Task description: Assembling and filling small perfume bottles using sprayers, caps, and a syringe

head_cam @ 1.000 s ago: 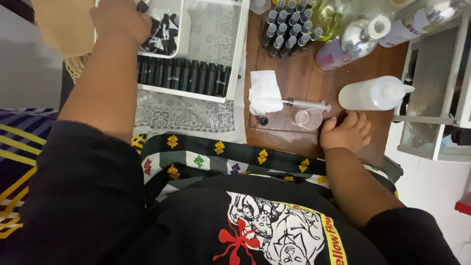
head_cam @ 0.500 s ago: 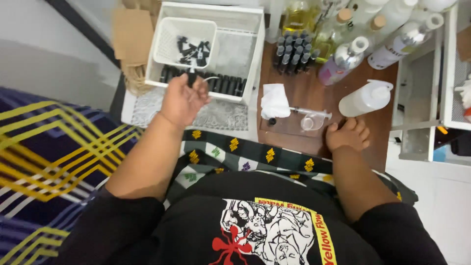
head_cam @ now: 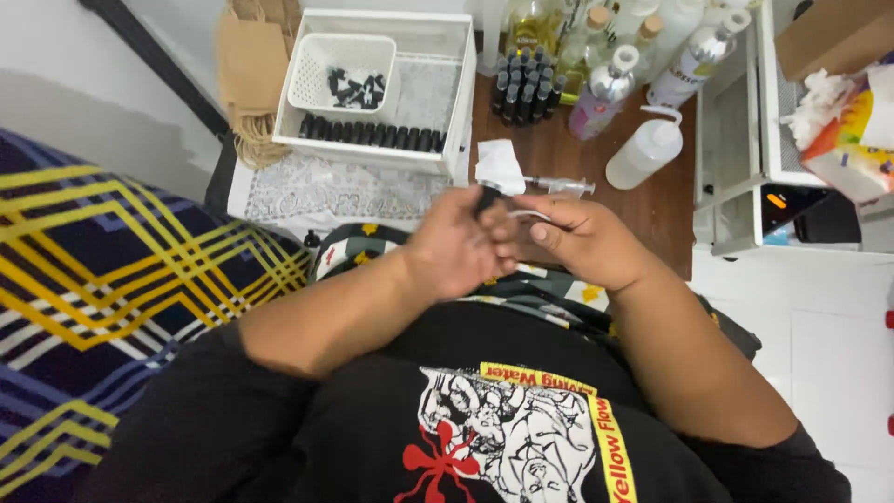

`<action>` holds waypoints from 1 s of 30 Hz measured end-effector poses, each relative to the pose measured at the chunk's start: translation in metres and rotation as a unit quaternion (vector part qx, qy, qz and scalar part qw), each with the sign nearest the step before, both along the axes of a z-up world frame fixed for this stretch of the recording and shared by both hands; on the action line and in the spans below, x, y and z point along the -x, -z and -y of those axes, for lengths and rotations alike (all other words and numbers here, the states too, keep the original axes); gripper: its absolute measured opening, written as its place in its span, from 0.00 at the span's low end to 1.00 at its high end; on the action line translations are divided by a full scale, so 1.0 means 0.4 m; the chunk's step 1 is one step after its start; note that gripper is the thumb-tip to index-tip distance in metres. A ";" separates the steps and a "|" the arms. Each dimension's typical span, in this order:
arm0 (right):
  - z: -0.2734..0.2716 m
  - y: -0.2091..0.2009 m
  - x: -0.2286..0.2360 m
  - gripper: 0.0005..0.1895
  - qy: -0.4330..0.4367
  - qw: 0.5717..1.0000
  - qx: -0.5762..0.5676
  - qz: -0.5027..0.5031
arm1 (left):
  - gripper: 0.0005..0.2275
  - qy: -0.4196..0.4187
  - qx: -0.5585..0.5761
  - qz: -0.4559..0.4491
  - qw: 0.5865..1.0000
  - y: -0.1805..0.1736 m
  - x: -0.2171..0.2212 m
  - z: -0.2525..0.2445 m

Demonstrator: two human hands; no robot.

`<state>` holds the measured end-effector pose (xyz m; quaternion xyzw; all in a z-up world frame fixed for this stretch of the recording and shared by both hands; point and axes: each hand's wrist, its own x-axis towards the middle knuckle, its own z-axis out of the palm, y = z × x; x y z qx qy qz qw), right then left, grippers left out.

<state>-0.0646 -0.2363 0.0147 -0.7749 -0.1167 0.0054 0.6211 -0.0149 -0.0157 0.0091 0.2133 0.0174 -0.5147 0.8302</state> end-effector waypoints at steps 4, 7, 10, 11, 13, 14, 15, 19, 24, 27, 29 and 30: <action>-0.072 0.014 0.062 0.16 0.032 0.998 -0.045 0.018 | 0.18 -0.003 -0.040 0.009 0.999 0.054 0.059 0.041; -0.080 0.038 0.106 0.10 0.089 0.988 -0.117 0.040 | 0.18 0.013 -0.079 0.047 0.996 0.082 0.089 0.045; -0.043 0.042 0.123 0.04 0.179 0.983 -0.027 0.015 | 0.17 0.002 -0.125 0.060 0.990 0.081 0.122 0.047; -0.035 0.034 0.130 0.02 0.162 0.984 -0.052 0.052 | 0.17 -0.009 -0.130 0.069 0.989 0.085 0.133 0.047; -0.048 0.023 0.138 0.01 0.146 0.982 -0.078 0.096 | 0.16 -0.021 -0.134 0.084 0.987 0.099 0.136 0.051; -0.070 0.022 0.149 0.06 0.131 0.985 -0.083 0.080 | 0.16 -0.028 -0.142 0.098 0.985 0.111 0.138 0.053; -0.092 0.022 0.159 0.13 0.116 0.987 -0.087 0.064 | 0.16 -0.034 -0.150 0.112 0.982 0.123 0.140 0.056; -0.115 -0.011 0.175 0.11 0.106 0.987 -0.087 0.079 | 0.15 -0.047 -0.158 0.107 0.980 0.143 0.146 0.048; -0.058 -0.030 0.173 0.02 0.184 0.979 -0.001 0.091 | 0.14 -0.073 -0.183 0.178 0.964 0.038 0.191 0.029; -0.031 -0.018 0.174 0.08 0.188 0.955 -0.227 0.037 | 0.14 -0.090 -0.170 0.168 0.967 0.068 0.183 0.029; -0.026 -0.015 0.189 0.10 0.176 0.957 -0.226 0.050 | 0.14 -0.088 -0.172 0.175 0.965 0.091 0.186 0.029; -0.024 -0.013 0.198 0.13 0.162 0.958 -0.227 0.062 | 0.13 -0.088 -0.176 0.182 0.964 0.103 0.188 0.028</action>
